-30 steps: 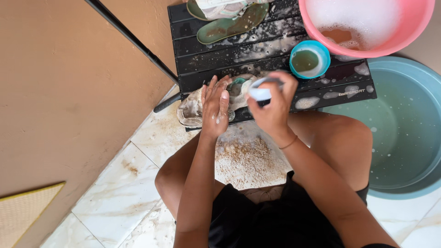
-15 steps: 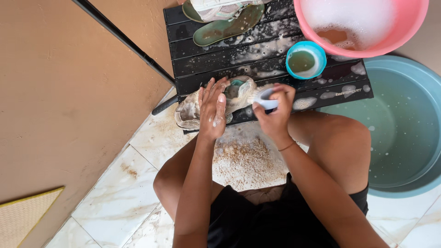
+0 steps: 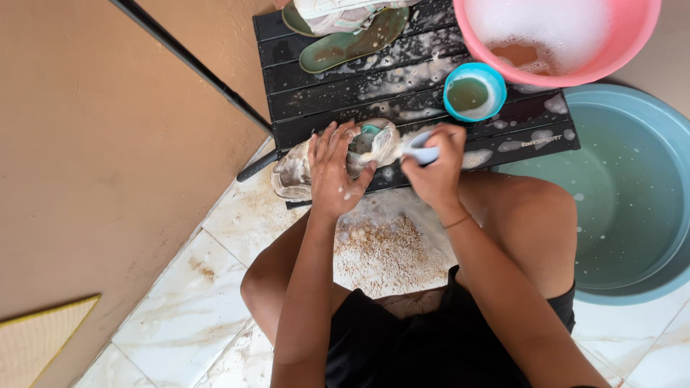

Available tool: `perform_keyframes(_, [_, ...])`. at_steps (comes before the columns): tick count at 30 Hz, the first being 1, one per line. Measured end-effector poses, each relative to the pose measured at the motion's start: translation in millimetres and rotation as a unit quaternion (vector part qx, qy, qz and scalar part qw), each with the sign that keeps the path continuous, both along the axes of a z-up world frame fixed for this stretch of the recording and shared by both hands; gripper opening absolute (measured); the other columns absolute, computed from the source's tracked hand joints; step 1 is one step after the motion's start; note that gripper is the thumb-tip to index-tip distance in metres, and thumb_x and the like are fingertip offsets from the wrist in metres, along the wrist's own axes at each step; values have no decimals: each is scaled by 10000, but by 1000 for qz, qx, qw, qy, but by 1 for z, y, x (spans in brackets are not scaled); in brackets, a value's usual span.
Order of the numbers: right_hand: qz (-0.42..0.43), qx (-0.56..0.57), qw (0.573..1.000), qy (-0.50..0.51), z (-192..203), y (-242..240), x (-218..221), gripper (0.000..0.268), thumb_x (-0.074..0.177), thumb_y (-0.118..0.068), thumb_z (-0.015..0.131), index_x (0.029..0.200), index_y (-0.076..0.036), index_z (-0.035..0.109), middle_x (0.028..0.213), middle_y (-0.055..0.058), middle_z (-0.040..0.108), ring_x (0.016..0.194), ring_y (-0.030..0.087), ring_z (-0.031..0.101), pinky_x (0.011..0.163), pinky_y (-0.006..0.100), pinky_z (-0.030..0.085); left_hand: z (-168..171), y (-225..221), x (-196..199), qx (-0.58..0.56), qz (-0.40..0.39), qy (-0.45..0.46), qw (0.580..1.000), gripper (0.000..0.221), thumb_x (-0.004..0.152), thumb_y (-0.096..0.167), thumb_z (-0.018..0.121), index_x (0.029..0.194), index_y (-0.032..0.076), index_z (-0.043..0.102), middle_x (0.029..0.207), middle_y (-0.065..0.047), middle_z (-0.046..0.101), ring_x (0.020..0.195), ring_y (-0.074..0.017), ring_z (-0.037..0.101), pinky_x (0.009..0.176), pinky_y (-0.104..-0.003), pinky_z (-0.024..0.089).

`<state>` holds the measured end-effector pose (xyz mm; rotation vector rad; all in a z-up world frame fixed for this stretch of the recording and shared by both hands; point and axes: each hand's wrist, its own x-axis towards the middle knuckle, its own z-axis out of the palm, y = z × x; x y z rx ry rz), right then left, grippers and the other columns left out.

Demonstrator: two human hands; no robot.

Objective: The person cleans a shoe and its insoles by scrubbing them with a soapy brush and rinsing them with water from a small cup.

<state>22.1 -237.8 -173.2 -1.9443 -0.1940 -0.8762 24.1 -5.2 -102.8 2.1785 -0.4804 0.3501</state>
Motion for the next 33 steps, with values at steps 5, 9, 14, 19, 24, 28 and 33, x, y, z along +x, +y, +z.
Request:
perform_keyframes(5, [124,-42,991,-39,39,18,-7,320,589,-147,843,737,-67,571,1071,141,576,1156,402,595,1026,495,442,3,-4,4,10,0,-8,1000,642,828,375,790,1396,142,600,1476,-94,603,1455,-400,469,1249,-653,181])
perform_keyframes(9, [33,-26,999,-25,35,20,-6,395,617,-92,854,797,-40,506,1106,187,520,1153,427,572,1015,487,426,5,-1,1,12,4,-9,1000,651,799,337,792,1390,141,601,1479,-83,599,1456,-393,465,1254,-645,169])
perform_keyframes(14, [74,-65,995,12,33,23,-16,320,592,-94,852,773,-69,590,1051,113,580,1104,386,579,975,510,448,1,0,3,28,4,-8,1000,712,744,320,799,1400,140,589,1481,-81,595,1458,-378,461,1257,-631,163])
perform_keyframes(19, [-31,18,999,32,34,-3,-2,345,726,-52,855,905,-68,560,1089,133,535,1032,361,557,904,502,421,5,1,6,100,-3,-19,995,826,629,241,780,1424,157,569,1479,-51,591,1468,-329,448,1269,-603,182])
perform_keyframes(24, [28,254,949,186,45,-26,-6,346,933,-253,756,1153,-57,578,1142,59,611,991,123,556,759,262,453,44,6,5,213,-68,-71,972,645,686,-70,693,1252,236,745,1341,63,720,1535,-297,324,1249,-679,62])
perform_keyframes(28, [75,373,888,259,36,-12,-10,386,896,-242,739,1205,-86,568,1128,12,592,983,94,585,742,193,499,45,8,-6,182,-26,-100,978,481,703,-121,699,1039,204,813,1546,22,580,1570,-385,213,1245,-700,155])
perform_keyframes(33, [108,288,907,287,35,6,-17,364,905,-212,804,1190,-55,641,1081,50,630,985,119,619,744,242,496,42,-11,-41,76,-10,9,997,471,927,481,686,1125,54,708,1552,-190,493,1546,-485,294,1216,-792,196])
